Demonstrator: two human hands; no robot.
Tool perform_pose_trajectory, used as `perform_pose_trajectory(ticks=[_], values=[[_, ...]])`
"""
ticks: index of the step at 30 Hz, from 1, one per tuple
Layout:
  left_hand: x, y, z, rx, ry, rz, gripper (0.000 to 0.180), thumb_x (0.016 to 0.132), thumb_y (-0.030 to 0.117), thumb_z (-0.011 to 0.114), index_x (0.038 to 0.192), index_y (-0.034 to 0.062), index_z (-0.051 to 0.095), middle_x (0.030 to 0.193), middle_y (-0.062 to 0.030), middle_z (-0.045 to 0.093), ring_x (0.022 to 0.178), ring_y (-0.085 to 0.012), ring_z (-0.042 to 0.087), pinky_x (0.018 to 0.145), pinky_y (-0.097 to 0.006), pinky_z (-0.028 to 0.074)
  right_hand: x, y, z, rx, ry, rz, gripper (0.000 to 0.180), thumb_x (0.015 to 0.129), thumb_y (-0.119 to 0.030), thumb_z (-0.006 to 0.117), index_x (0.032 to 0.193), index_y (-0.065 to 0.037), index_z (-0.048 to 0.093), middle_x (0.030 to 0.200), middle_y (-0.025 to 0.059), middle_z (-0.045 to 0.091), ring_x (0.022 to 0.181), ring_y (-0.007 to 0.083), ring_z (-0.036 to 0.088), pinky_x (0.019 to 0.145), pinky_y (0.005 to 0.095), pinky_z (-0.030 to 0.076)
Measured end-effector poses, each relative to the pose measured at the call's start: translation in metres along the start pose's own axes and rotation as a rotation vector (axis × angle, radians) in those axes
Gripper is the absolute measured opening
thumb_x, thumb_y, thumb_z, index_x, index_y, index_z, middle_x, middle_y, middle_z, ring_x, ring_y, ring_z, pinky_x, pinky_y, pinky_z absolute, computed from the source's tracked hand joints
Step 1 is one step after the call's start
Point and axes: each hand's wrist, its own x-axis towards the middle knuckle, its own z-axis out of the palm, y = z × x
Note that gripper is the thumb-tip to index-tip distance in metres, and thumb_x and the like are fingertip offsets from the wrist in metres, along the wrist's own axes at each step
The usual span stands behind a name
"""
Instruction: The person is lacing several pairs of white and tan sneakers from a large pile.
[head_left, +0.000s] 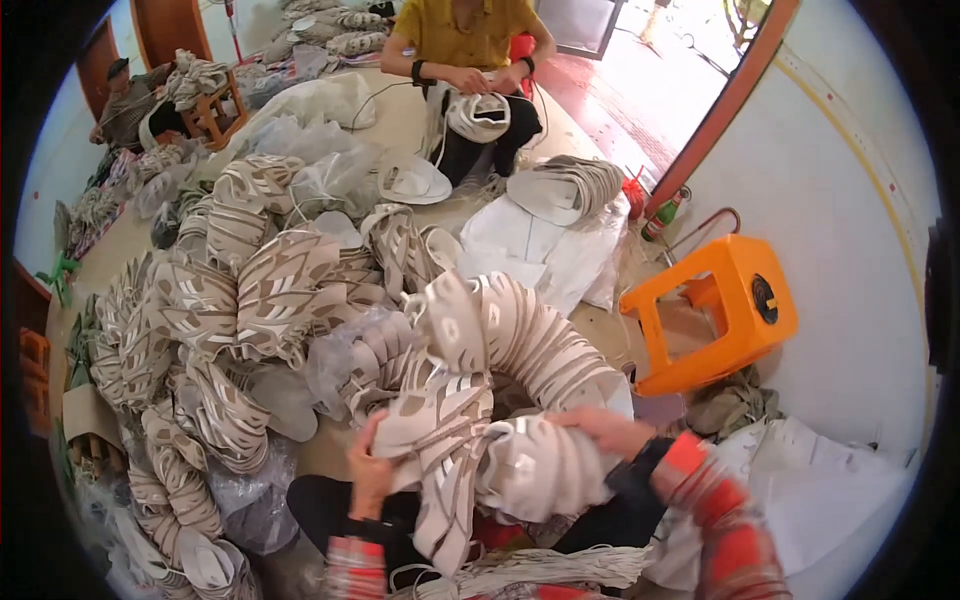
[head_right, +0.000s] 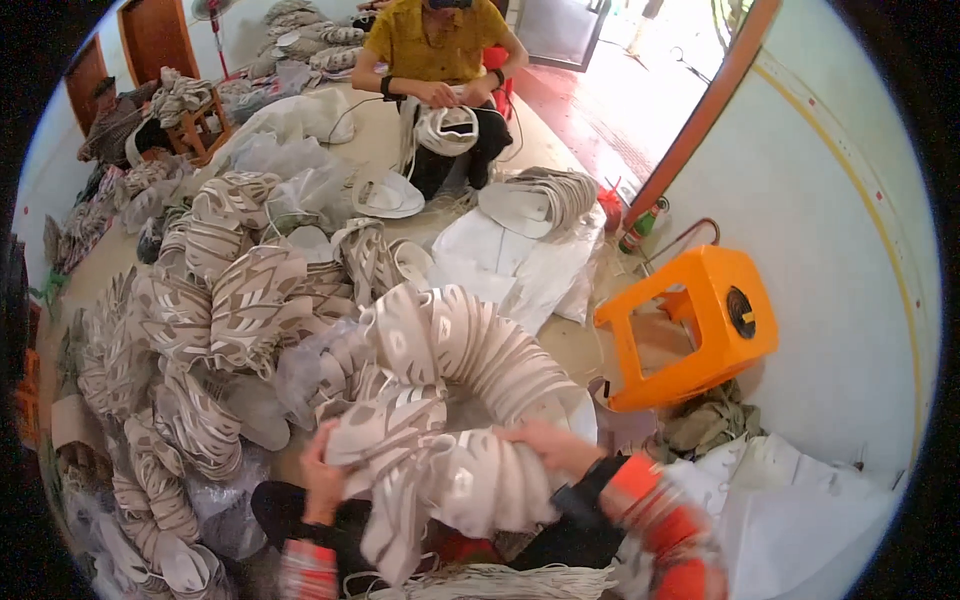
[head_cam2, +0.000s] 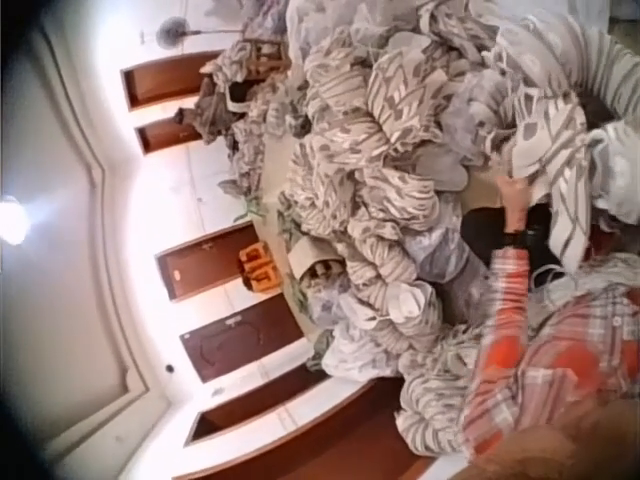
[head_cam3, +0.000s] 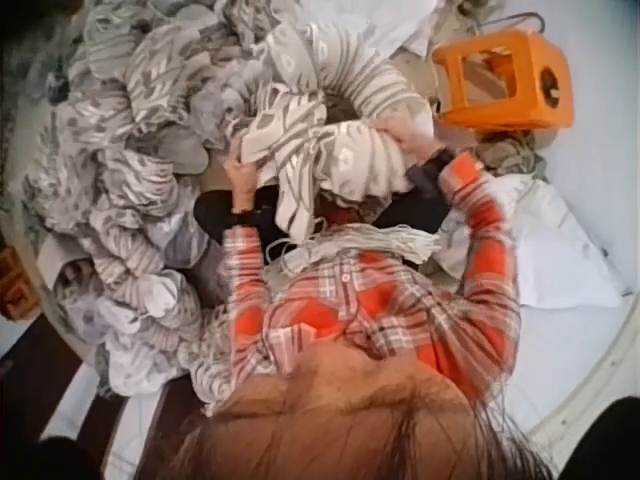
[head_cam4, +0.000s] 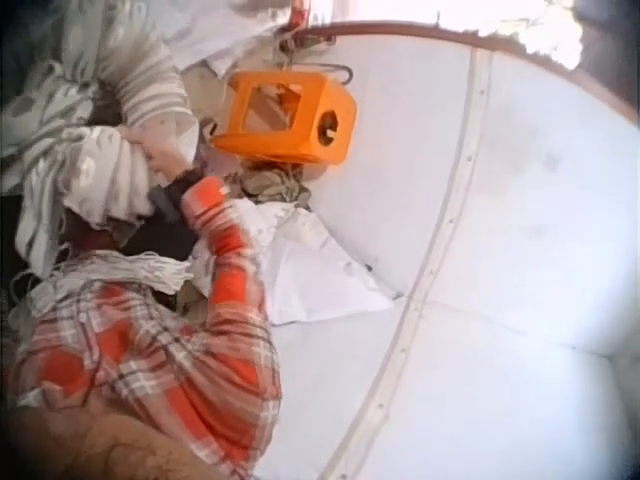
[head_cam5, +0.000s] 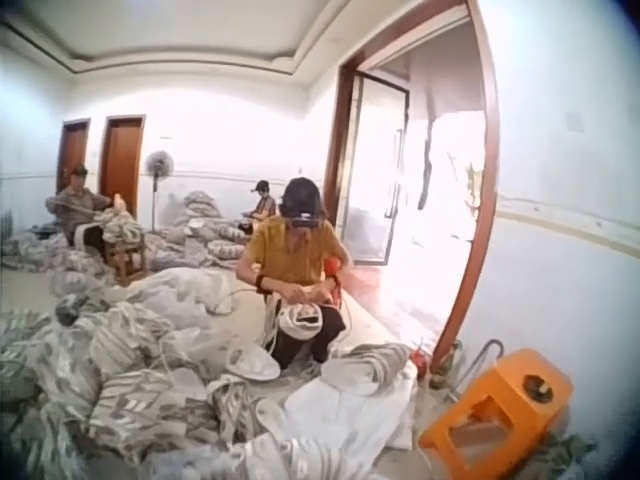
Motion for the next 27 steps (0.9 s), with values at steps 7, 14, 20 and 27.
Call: perform_pose_trajectory(ticks=[7,14,20,27], values=[[-0.010,-0.135,-0.013,0.135,-0.090,-0.118,0.071,0.064,0.018,0.072,0.122,-0.0006,0.036,0.110,-0.0180,0.048,0.107,-0.0267,0.047,0.094,-0.036,0.037,0.088,0.039,0.090,0.544,0.316,-0.163,0.040,0.084,-0.021,0.064,0.114,0.004,0.053,0.108,0.0111,0.060,0.096,0.0205,0.059,0.082,0.0358,0.048],[0.120,-0.116,0.001,0.671,-0.258,-0.038,0.069,0.067,0.042,0.068,0.114,-0.0048,0.050,0.100,-0.0265,0.058,0.095,-0.0349,0.057,0.083,-0.040,0.046,0.084,0.028,0.138,0.451,0.425,-0.238,0.042,0.079,-0.014,0.069,0.115,0.000,0.050,0.106,0.0112,0.060,0.093,0.0198,0.060,0.078,0.0360,0.052],[0.150,-0.089,0.052,0.778,-0.429,-0.225,0.084,0.068,0.061,0.060,0.128,0.0042,0.046,0.132,-0.0253,0.039,0.122,-0.0417,0.034,0.103,-0.045,0.027,0.074,0.006,0.122,0.617,0.375,-0.189,0.041,0.078,-0.013,0.070,0.111,0.001,0.051,0.102,0.0110,0.061,0.090,0.0208,0.061,0.078,0.0359,0.052],[0.147,-0.124,0.052,0.569,-0.257,-0.126,0.072,0.068,0.059,0.061,0.122,0.0110,0.055,0.123,-0.0205,0.052,0.117,-0.0369,0.044,0.100,-0.044,0.031,0.051,-0.095,0.106,-1.148,0.419,0.185,0.038,0.085,-0.028,0.060,0.105,0.004,0.056,0.101,0.0197,0.060,0.091,0.0268,0.061,0.073,0.0346,0.048]])
